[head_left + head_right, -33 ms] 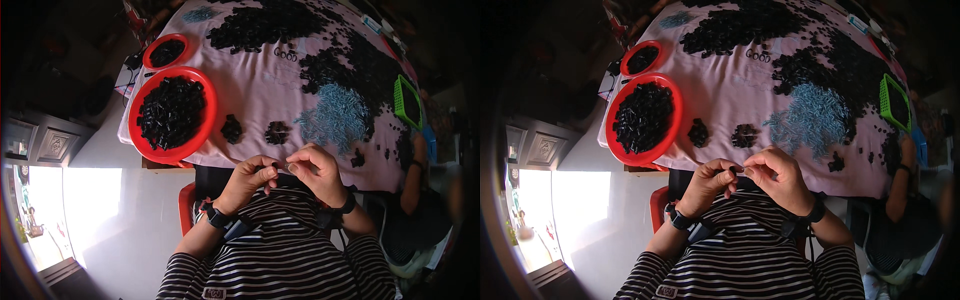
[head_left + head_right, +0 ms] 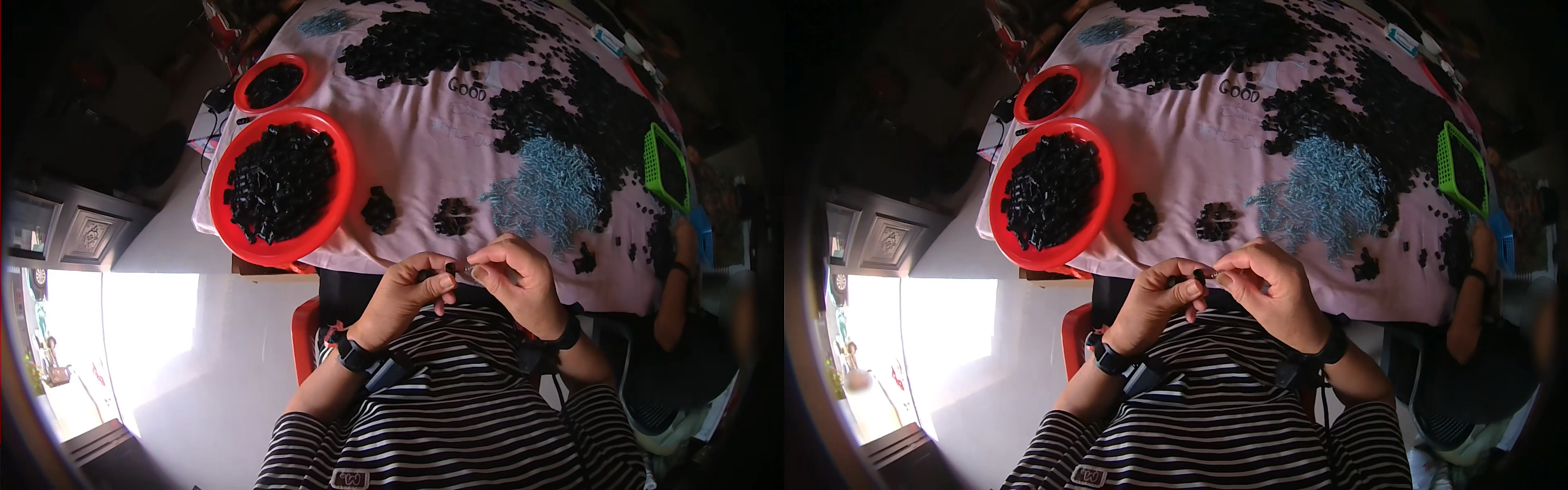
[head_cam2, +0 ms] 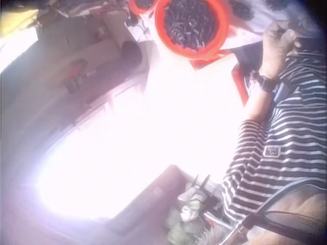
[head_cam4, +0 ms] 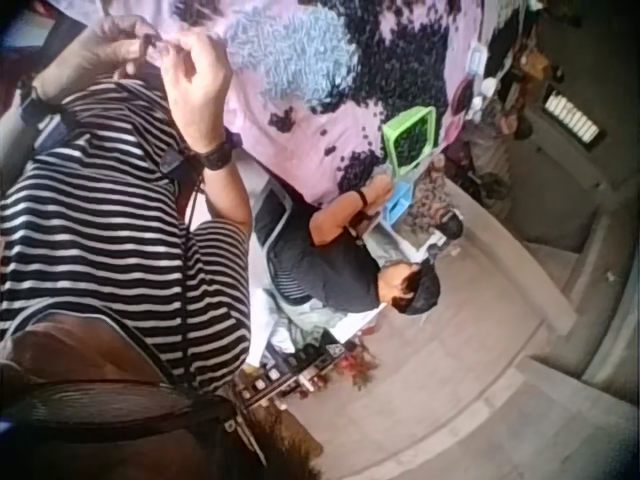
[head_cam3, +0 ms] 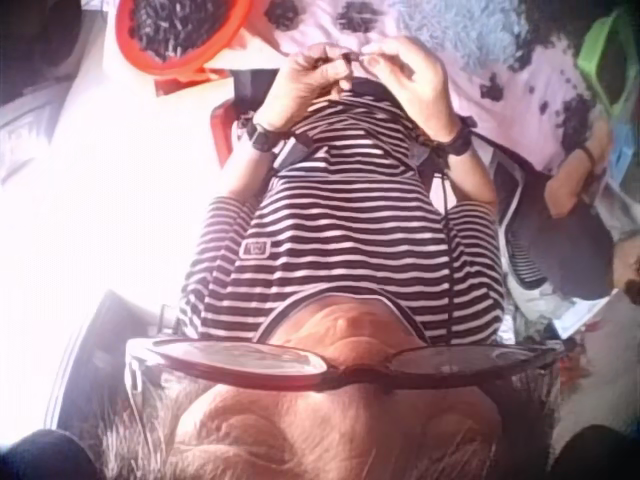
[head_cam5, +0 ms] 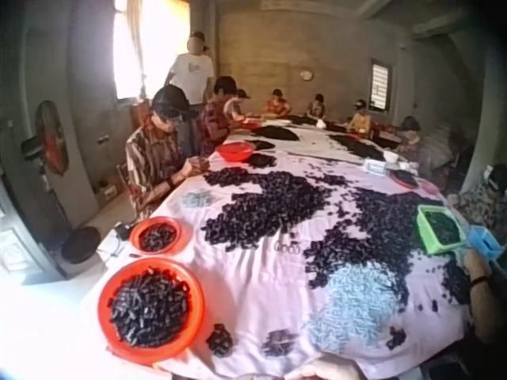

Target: Assembling small black plastic components for shoe or sandal straps by hand.

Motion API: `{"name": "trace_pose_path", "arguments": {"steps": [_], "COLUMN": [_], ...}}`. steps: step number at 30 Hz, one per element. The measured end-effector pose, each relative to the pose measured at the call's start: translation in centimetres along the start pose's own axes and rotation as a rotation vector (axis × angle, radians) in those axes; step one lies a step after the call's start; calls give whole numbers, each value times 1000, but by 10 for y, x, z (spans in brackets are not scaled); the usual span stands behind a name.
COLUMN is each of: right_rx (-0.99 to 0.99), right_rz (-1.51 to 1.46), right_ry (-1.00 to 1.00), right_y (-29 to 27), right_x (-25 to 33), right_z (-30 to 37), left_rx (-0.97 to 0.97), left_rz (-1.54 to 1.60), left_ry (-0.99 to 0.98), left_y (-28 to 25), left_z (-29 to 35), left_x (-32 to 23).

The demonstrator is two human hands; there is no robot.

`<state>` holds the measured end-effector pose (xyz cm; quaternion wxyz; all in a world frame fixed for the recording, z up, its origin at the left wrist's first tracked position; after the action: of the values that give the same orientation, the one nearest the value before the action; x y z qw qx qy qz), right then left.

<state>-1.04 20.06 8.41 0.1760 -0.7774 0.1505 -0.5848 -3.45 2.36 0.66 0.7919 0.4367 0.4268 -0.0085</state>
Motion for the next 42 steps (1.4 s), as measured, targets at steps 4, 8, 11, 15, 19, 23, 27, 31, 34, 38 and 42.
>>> {"name": "trace_pose_path", "arguments": {"steps": [4, 8, 11, 15, 19, 23, 27, 31, 34, 38, 42], "right_rx": [16, 18, 4, -1, -16, -12, -33, -23, 26, 121, -112], "right_rz": [-14, 5, 47, 82, 99, 113, 143, 76, 114, 219, 360], "right_ry": [14, -10, -59, -72, -88, -104, -86, -74, -86, -137, -63], "right_y": [5, 10, 10, 12, 12, 13, 15, 16, 12, 4, -6], "right_x": [1, 1, 2, 2, 4, 7, 6, 3, 5, -1, -36], "right_z": [-1, -1, -2, 1, 1, 4, 8, 10, 7, 2, -15], "left_rx": [-49, -58, -108, -132, -116, -132, -147, -152, -135, -102, -103], "left_rz": [-120, -204, -354, -409, -309, -281, -325, -327, -305, -222, -228], "left_ry": [99, 125, 150, 121, 42, 64, 92, 73, 52, 47, 34], "left_y": [1, 0, 0, 0, 6, 7, 6, 6, 3, 2, 3], "left_z": [-1, -1, 1, 2, 5, 5, 5, 6, 5, 3, 3], "left_x": [3, 4, 2, 2, -4, -3, -4, -4, -2, 1, 1]}}
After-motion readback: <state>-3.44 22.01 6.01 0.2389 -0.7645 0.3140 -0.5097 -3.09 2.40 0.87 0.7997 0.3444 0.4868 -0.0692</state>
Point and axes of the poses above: each hand's wrist, its own z-axis away from the middle knuckle, its own y-axis out of the palm, x = y × z, the point moved 4 cm from there along -z, towards the middle knuckle, and after that the axes turned 2 degrees about -x, right-handed, at the moved point
